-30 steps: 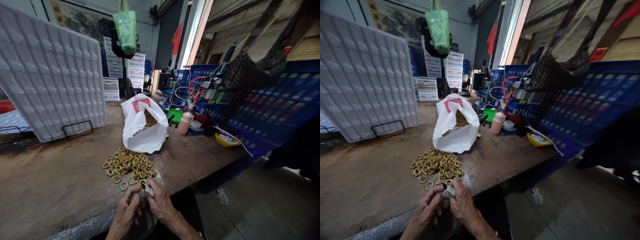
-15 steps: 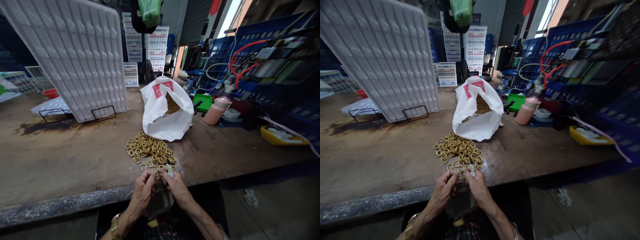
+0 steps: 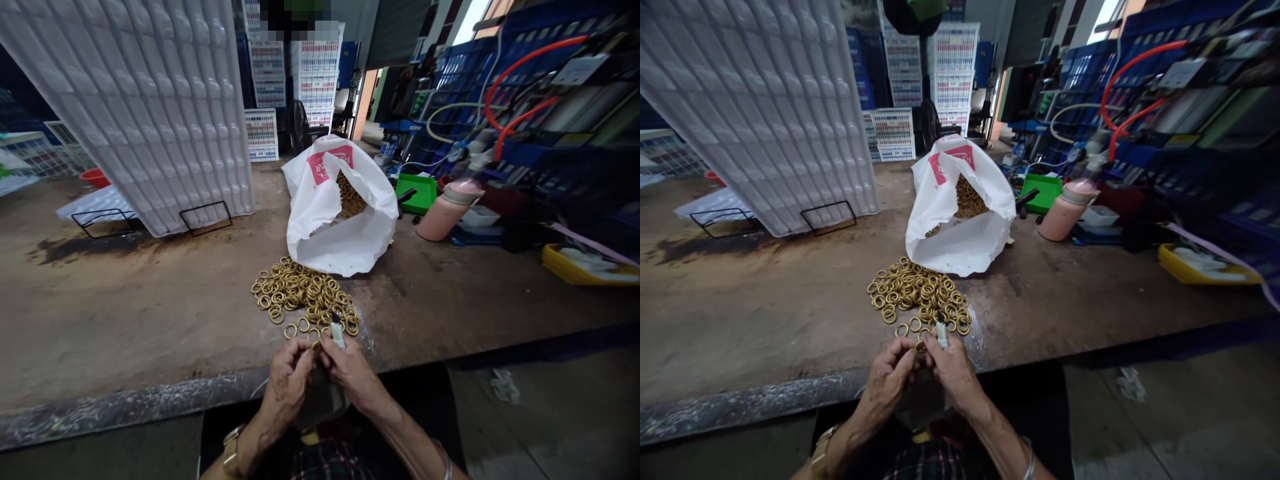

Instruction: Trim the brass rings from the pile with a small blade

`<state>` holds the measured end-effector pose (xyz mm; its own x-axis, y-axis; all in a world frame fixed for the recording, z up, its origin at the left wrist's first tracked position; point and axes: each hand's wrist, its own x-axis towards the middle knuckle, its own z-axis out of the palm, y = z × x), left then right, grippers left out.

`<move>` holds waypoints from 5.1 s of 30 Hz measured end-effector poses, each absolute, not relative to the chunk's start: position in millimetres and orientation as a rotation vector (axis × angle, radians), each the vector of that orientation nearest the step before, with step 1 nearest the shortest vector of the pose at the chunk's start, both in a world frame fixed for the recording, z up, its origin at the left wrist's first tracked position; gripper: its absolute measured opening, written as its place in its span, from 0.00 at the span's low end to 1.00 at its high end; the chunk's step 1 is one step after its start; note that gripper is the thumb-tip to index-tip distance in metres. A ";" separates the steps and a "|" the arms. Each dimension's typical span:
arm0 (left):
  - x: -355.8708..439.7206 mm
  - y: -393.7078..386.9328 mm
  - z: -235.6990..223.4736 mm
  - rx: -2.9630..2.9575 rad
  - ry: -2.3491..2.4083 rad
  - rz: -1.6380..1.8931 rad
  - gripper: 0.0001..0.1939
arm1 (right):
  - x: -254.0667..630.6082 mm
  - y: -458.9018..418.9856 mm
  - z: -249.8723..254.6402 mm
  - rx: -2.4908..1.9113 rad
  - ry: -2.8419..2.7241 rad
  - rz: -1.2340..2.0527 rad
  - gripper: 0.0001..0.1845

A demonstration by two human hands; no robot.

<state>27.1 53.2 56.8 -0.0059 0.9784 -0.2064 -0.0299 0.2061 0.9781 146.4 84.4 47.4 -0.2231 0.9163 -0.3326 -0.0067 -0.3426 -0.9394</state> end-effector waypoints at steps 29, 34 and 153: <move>-2.9 42.4 67.3 0.754 1.014 1.145 0.16 | 150.1 83.0 61.3 -1.223 -2.074 0.716 0.09; -4.3 42.6 64.3 0.859 1.033 1.133 0.15 | 147.7 77.3 60.9 -1.174 -2.292 0.715 0.19; -23.4 18.6 67.4 0.574 0.900 1.133 0.13 | 120.6 99.0 58.8 -1.638 -2.447 0.333 0.11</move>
